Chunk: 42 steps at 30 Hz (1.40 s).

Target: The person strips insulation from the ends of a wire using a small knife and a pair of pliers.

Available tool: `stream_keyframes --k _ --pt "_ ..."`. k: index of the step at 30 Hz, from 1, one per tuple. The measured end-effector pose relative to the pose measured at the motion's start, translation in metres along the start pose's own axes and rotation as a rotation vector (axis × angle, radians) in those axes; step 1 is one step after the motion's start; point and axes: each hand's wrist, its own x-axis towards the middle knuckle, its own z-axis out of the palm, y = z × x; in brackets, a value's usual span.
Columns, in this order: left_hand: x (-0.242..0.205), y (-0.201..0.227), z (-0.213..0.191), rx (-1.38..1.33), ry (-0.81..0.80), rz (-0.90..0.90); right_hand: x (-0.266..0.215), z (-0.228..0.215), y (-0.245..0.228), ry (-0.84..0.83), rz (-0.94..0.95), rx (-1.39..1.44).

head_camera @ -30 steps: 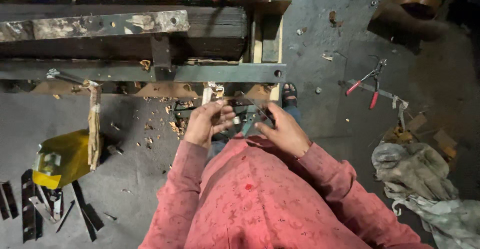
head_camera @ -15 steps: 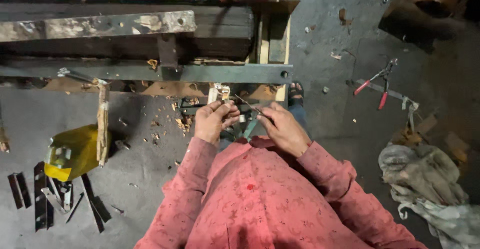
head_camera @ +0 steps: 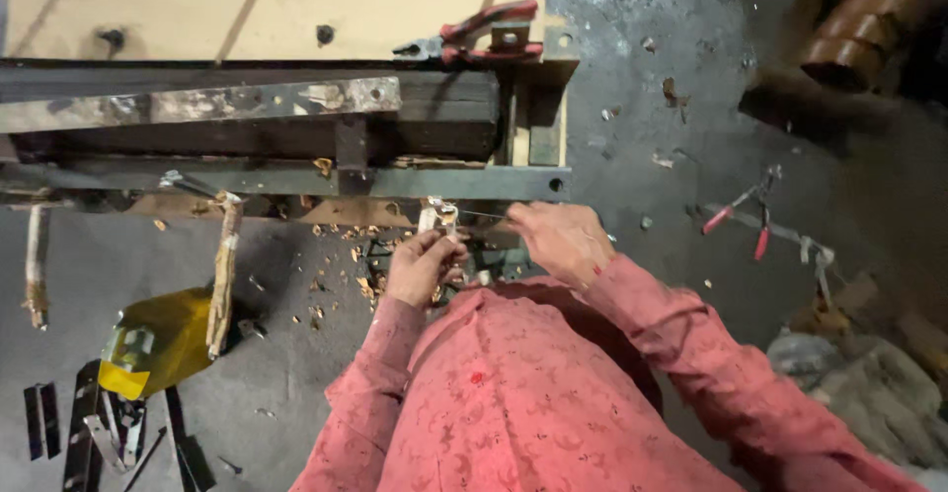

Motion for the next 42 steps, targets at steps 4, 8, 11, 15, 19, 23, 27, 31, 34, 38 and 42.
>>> stream_keyframes --k 4,8,11,15,19,23,27,31,34,38,42 --pt "-0.026 0.016 0.011 0.313 0.170 0.393 0.007 0.010 0.000 -0.048 -0.023 -0.059" --pt "-0.022 0.046 0.021 0.133 0.190 0.040 0.003 0.011 -0.004 -0.049 0.014 -0.007" --pt "-0.014 0.052 0.025 -0.083 0.108 -0.227 -0.003 0.010 -0.005 0.051 -0.005 0.074" --pt "-0.013 0.049 0.017 -0.252 -0.006 -0.330 -0.012 0.008 -0.003 -0.100 0.193 0.091" --pt "-0.017 0.060 0.016 -0.137 -0.032 -0.340 -0.011 0.004 -0.006 -0.096 0.212 0.119" --pt "-0.017 0.064 0.022 -0.135 -0.048 -0.297 -0.008 0.006 -0.006 -0.101 0.164 0.128" --pt "-0.017 0.059 0.021 -0.185 -0.041 -0.279 -0.006 0.017 0.001 -0.096 0.117 0.170" --pt "-0.024 0.049 0.017 -0.192 -0.010 -0.290 0.006 0.024 0.001 -0.076 0.028 0.073" --pt "-0.023 0.044 0.022 -0.149 0.072 -0.224 0.029 0.026 -0.003 -0.131 -0.016 -0.047" --pt "-0.021 0.046 0.022 -0.101 0.157 -0.186 0.042 0.020 -0.010 -0.146 -0.028 -0.027" --pt "-0.026 0.027 0.012 0.013 0.193 -0.134 0.054 0.002 -0.017 -0.410 0.122 -0.019"
